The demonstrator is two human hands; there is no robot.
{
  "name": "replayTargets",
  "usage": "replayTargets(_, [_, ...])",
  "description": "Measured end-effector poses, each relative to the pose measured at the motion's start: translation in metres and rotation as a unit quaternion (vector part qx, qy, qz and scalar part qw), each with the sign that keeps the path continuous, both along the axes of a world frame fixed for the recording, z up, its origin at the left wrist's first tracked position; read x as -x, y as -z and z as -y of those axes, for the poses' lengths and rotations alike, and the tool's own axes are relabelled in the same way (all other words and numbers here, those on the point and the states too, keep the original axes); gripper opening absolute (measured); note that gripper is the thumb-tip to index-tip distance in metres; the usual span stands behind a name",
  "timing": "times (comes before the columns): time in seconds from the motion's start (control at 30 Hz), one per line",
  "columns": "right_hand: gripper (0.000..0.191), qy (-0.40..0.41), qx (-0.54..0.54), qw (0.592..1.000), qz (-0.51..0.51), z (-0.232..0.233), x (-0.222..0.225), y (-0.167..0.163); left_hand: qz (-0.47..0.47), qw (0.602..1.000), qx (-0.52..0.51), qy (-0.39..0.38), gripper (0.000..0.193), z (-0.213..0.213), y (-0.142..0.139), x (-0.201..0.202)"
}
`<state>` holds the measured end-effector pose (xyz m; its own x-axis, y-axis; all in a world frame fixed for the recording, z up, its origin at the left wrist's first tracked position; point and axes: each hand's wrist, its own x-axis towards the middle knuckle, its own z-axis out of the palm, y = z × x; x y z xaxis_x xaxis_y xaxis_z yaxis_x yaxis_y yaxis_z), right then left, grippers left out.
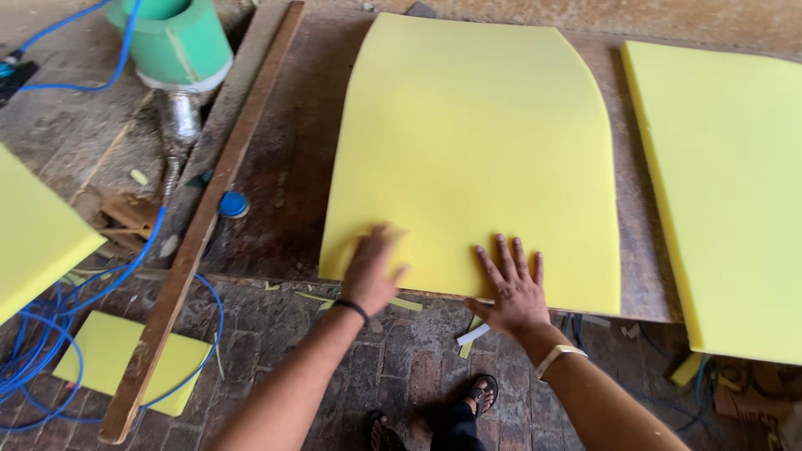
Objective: The person positions a yellow foam sheet on a workbench, sprays adhesive onto the foam using a spray gun, places a wooden chair frame onto the foam, and trims the excess foam around the frame with a knife. The person then places another foam sheet on the bench and moves it toward a stack of frames.
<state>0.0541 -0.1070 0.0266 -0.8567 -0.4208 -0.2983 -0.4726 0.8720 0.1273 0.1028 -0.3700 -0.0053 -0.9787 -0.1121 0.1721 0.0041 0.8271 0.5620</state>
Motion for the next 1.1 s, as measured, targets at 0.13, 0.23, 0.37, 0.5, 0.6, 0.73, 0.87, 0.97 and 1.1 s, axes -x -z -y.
replayTargets(0.13, [0.089, -0.022, 0.055, 0.997, -0.04, 0.023, 0.009, 0.008, 0.086, 0.942, -0.113, -0.304, 0.026, 0.083, 0.009, -0.043])
replayTargets(0.23, [0.084, -0.075, 0.102, 0.99, -0.055, 0.067, 0.026, 0.017, 0.039, 0.931, -0.207, -0.299, 0.026, 0.098, 0.018, -0.052])
replayTargets(0.37, [0.077, -0.147, 0.085, 0.985, -0.023, 0.145, 0.047, 0.018, 0.044, 0.926, -0.215, -0.309, 0.022, 0.104, 0.019, -0.045])
replayTargets(0.5, [0.07, -0.238, 0.078, 0.968, -0.021, 0.209, 0.055, 0.009, 0.064, 0.929, -0.221, -0.288, 0.019, 0.12, 0.018, -0.038])
replayTargets(0.6, [0.066, -0.284, 0.067, 0.956, -0.025, 0.248, 0.05, 0.007, 0.081, 0.918, -0.265, -0.283, 0.018, 0.131, 0.021, -0.037])
replayTargets(0.73, [0.065, -0.306, 0.048, 0.95, -0.041, 0.272, 0.043, 0.004, 0.131, 0.904, -0.293, -0.283, 0.016, 0.143, 0.03, -0.034])
replayTargets(0.87, [0.064, -0.305, 0.059, 0.95, -0.044, 0.274, 0.04, -0.003, 0.131, 0.903, -0.307, -0.271, 0.016, 0.151, 0.039, -0.034])
replayTargets(0.97, [0.065, -0.292, 0.027, 0.955, -0.029, 0.279, 0.039, -0.011, 0.104, 0.912, -0.289, -0.273, 0.021, 0.154, 0.043, -0.036])
replayTargets(1.1, [0.066, -0.282, 0.03, 0.959, -0.019, 0.284, 0.039, -0.02, -0.02, 0.917, -0.286, -0.279, 0.036, 0.148, 0.045, -0.031])
